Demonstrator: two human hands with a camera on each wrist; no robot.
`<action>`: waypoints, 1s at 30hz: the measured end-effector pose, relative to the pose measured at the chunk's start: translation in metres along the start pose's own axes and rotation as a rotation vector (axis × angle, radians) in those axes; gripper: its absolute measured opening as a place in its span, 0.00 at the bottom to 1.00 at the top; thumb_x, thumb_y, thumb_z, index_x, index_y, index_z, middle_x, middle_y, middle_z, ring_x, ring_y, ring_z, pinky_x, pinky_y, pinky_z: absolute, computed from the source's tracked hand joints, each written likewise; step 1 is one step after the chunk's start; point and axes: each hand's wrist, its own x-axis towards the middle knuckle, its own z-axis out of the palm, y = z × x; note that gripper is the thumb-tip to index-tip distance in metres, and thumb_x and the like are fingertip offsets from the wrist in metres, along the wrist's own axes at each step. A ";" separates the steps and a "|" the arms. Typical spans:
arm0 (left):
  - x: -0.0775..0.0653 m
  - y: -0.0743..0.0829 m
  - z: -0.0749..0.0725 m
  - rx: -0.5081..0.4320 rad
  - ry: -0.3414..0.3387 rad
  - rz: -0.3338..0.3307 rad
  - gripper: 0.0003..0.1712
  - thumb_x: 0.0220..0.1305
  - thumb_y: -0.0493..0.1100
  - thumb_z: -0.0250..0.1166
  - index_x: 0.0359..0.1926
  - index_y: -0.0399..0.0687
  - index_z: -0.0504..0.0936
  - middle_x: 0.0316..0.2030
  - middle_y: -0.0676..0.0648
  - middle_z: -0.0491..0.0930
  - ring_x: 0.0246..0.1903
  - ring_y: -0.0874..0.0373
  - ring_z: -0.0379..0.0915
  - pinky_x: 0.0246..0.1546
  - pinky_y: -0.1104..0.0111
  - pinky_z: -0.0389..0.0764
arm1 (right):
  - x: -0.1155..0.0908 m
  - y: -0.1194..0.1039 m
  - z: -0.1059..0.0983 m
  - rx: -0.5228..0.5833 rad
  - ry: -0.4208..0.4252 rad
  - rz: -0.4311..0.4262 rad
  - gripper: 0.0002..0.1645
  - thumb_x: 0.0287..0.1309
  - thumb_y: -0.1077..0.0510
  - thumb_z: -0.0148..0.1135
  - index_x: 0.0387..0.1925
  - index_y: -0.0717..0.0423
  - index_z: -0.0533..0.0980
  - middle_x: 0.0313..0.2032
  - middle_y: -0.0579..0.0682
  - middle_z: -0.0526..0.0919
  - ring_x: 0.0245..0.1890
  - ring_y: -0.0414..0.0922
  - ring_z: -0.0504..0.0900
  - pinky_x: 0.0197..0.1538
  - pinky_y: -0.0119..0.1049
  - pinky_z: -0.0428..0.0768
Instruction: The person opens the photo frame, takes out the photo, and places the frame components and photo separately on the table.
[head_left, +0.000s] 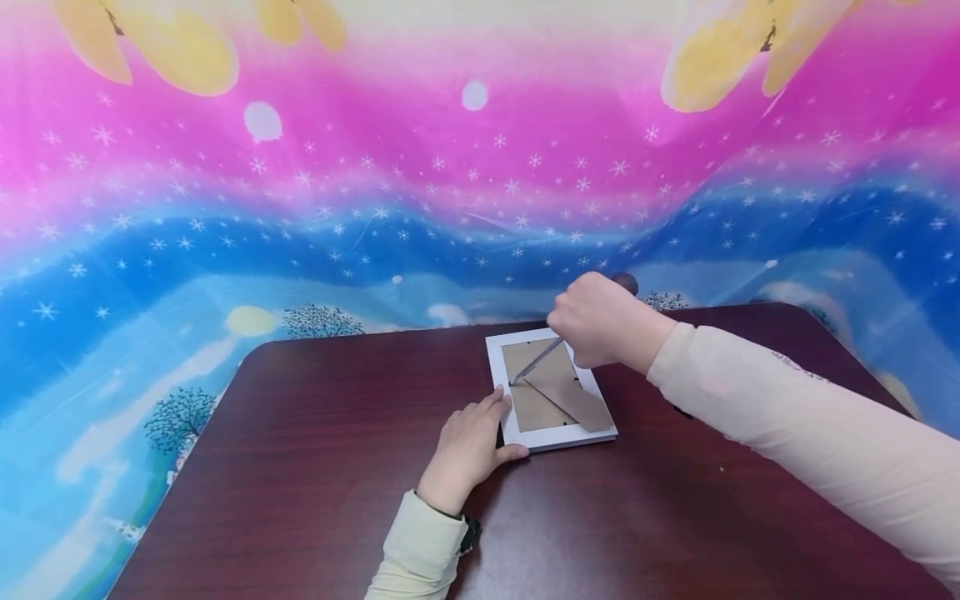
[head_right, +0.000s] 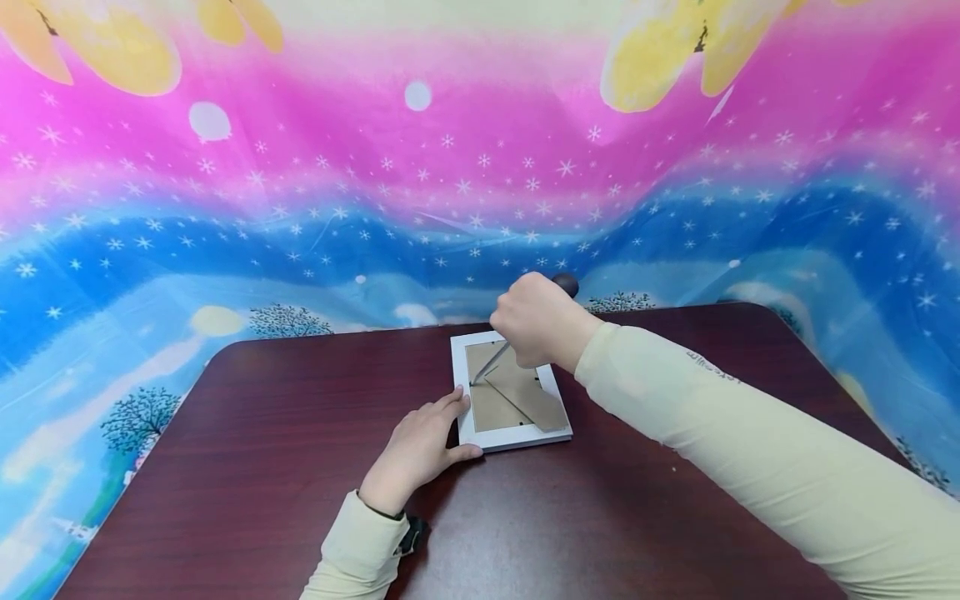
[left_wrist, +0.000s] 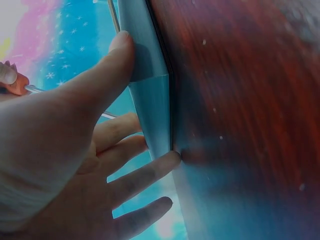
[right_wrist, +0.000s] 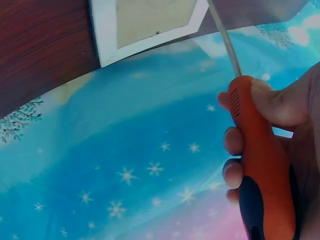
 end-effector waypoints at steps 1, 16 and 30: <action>0.000 0.000 0.000 0.003 0.000 0.001 0.42 0.49 0.63 0.65 0.62 0.48 0.72 0.65 0.44 0.71 0.52 0.46 0.74 0.49 0.50 0.78 | 0.001 -0.002 -0.001 -0.010 0.000 -0.002 0.16 0.28 0.57 0.59 0.05 0.47 0.60 0.08 0.42 0.63 0.12 0.41 0.58 0.17 0.40 0.77; -0.002 0.000 0.001 0.015 0.020 0.006 0.43 0.48 0.64 0.64 0.63 0.49 0.72 0.65 0.45 0.72 0.52 0.46 0.74 0.49 0.50 0.78 | 0.029 -0.031 -0.038 -0.253 -0.142 -0.099 0.11 0.43 0.51 0.58 0.27 0.49 0.83 0.26 0.49 0.89 0.23 0.47 0.82 0.33 0.46 0.84; -0.002 0.000 -0.002 0.016 0.004 0.026 0.42 0.50 0.62 0.66 0.64 0.51 0.70 0.64 0.47 0.72 0.51 0.47 0.75 0.50 0.50 0.79 | 0.043 -0.074 -0.058 -0.575 -0.244 -0.239 0.16 0.57 0.46 0.52 0.43 0.42 0.79 0.34 0.44 0.87 0.16 0.41 0.81 0.33 0.40 0.85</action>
